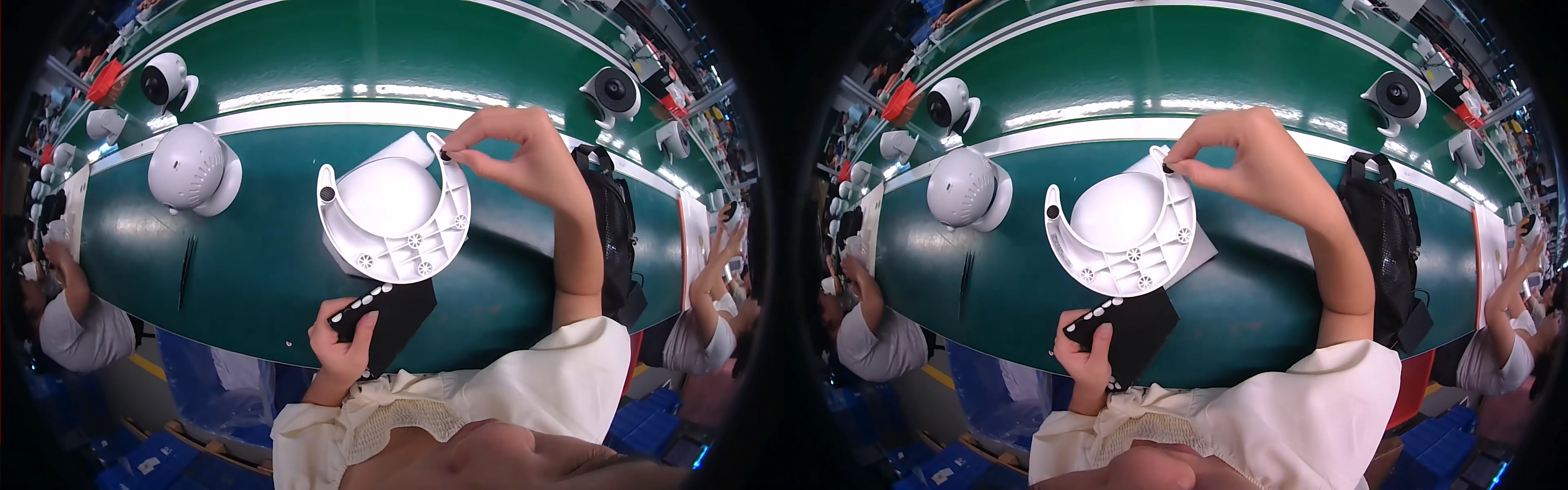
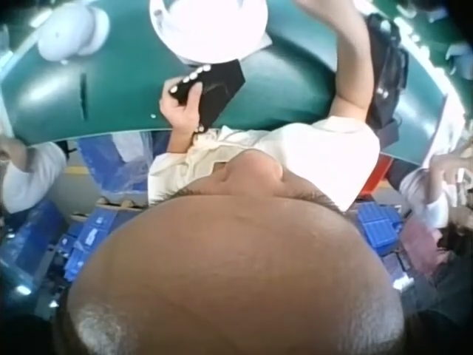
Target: Applying non-slip pads to the base of a security camera on an assembly line.
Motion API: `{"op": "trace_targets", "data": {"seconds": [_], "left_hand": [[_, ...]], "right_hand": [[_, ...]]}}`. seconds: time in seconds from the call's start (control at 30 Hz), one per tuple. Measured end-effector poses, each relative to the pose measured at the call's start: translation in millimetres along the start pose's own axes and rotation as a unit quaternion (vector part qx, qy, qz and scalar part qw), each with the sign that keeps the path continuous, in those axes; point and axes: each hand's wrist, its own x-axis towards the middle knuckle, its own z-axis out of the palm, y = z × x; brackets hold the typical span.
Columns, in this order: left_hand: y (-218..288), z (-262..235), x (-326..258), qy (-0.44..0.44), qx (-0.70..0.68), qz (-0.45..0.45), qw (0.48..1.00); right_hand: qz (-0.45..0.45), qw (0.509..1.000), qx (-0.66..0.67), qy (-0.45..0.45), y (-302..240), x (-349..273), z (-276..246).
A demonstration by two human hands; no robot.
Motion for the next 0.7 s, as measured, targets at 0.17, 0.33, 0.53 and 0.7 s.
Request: {"op": "trace_targets", "data": {"seconds": [0.17,0.33,0.53,0.7], "left_hand": [[-2.7,-1.3,1.0,0.006,0.004,-0.001,1.0],[-8.3,-5.7,-0.2,0.015,-0.024,0.017,0.999],[1.3,-8.9,12.6,-0.025,-0.017,0.03,0.999],[-3.5,-10.0,12.3,-0.009,0.051,0.112,0.992]], "right_hand": [[-0.108,0.975,-0.193,0.029,-10.8,-7.0,12.8],[-0.105,0.895,-0.434,-0.005,-32.1,-9.9,26.2],[-0.092,0.952,-0.281,0.082,-63.2,-6.3,40.5],[-0.241,0.96,-0.136,-0.043,-75.8,-13.2,73.6]]}}
